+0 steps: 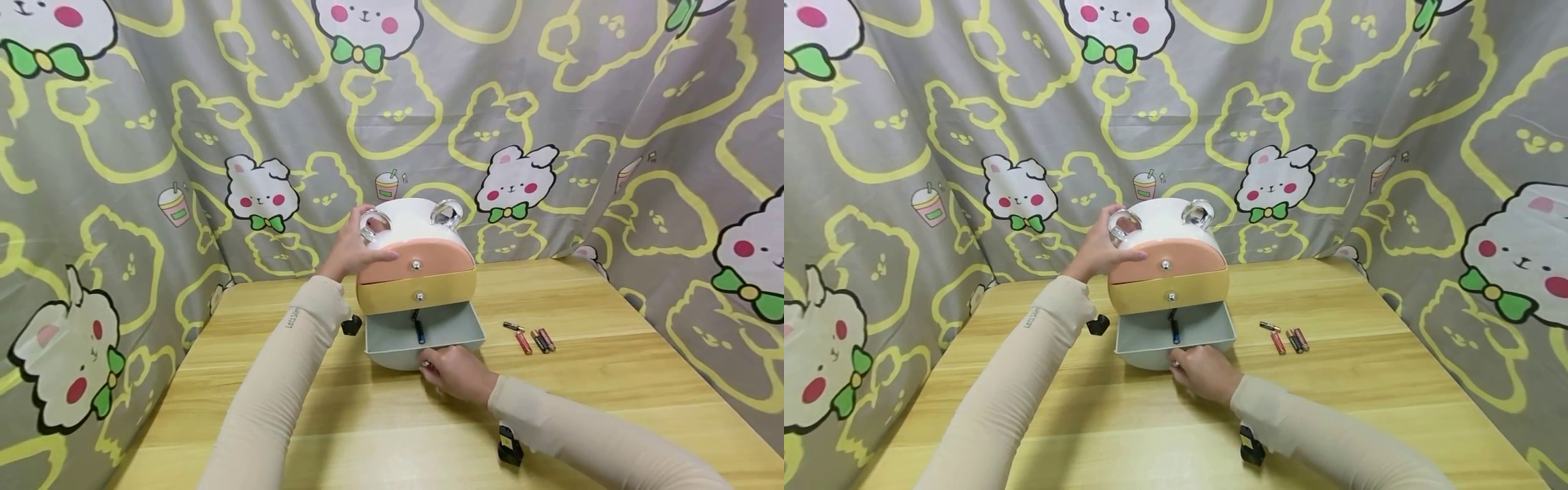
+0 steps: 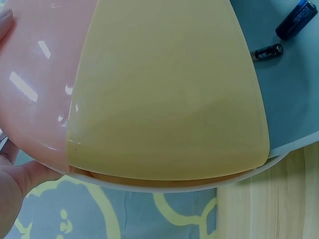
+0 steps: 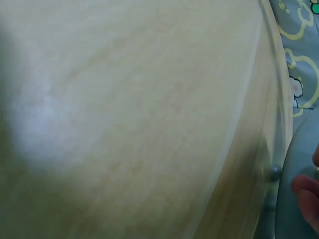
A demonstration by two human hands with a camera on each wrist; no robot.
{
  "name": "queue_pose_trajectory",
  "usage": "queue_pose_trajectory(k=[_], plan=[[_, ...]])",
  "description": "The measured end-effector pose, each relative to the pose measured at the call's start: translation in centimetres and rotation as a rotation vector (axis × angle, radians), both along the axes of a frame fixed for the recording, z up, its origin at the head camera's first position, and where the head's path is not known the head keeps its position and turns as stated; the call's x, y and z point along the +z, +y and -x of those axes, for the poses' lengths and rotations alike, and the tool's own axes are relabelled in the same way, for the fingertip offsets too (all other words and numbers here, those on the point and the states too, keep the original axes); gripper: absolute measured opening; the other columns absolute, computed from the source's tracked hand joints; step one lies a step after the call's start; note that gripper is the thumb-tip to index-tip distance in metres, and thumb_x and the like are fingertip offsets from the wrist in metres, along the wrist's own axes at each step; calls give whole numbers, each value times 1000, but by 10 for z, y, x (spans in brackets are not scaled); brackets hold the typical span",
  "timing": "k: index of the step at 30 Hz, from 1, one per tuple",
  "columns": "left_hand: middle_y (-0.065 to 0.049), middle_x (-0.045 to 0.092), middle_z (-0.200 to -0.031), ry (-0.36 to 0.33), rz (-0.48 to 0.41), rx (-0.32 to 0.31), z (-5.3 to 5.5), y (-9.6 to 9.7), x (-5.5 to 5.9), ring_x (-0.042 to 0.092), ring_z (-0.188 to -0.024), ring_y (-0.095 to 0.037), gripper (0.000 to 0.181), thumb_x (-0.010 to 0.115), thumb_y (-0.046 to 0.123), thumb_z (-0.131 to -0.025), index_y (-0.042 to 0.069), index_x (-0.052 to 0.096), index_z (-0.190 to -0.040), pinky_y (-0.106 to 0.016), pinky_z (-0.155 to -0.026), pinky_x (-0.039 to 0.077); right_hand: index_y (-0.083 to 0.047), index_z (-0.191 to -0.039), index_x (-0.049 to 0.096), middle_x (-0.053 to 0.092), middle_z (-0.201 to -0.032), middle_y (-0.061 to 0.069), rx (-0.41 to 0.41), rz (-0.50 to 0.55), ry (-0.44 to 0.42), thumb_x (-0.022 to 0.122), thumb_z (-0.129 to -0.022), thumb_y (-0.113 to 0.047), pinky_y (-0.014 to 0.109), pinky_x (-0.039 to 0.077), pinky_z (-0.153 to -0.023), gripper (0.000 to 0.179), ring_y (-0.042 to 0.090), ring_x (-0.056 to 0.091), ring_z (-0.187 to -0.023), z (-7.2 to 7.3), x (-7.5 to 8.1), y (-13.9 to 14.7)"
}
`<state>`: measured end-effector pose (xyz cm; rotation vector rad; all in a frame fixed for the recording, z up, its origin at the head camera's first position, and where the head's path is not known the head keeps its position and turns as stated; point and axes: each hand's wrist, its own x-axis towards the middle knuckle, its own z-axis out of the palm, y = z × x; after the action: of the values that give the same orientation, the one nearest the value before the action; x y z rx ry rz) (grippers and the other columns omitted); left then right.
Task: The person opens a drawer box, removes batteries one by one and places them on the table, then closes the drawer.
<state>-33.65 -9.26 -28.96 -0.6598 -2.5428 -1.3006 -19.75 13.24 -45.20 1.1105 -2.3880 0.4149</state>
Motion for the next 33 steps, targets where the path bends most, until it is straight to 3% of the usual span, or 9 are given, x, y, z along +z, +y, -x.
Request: queue_pose_trajectory(k=[6, 21, 26, 33], plan=[[-12, 44, -137, -9, 26, 8, -1, 0, -3, 43, -125, -27, 113, 93, 42, -57, 19, 27, -146, -48, -104, 34, -9, -89, 66, 63, -64, -8, 25, 8, 26, 74, -79, -8, 17, 49, -53, 13, -3, 53, -52, -9, -5, 0], [-14, 44, -138, 4, 24, 1, 1, 0, -2, 43, -125, -28, 113, 93, 42, -58, 17, 27, -147, -48, -104, 34, -10, -84, 64, 66, -69, -5, 69, 17, 63, 76, -77, -8, 14, 48, -53, 14, 2, 59, -56, -25, -7, 10], [-14, 45, -137, 12, 15, 2, 2, -1, -2, 43, -125, -28, 112, 93, 41, -58, 17, 28, -146, -48, -104, 34, -12, -86, 64, 65, -69, -6, 68, -6, 49, 76, -80, -13, 15, 48, -52, 14, 1, 57, -55, -24, -5, 11], [-14, 45, -137, 9, 5, 6, 2, 0, -1, 43, -125, -28, 111, 93, 40, -58, 18, 29, -145, -48, -104, 34, -13, -85, 65, 59, -64, -10, 80, -38, -49, 70, -88, -20, 15, 43, -49, 9, -5, 45, -53, -25, 10, 12]])
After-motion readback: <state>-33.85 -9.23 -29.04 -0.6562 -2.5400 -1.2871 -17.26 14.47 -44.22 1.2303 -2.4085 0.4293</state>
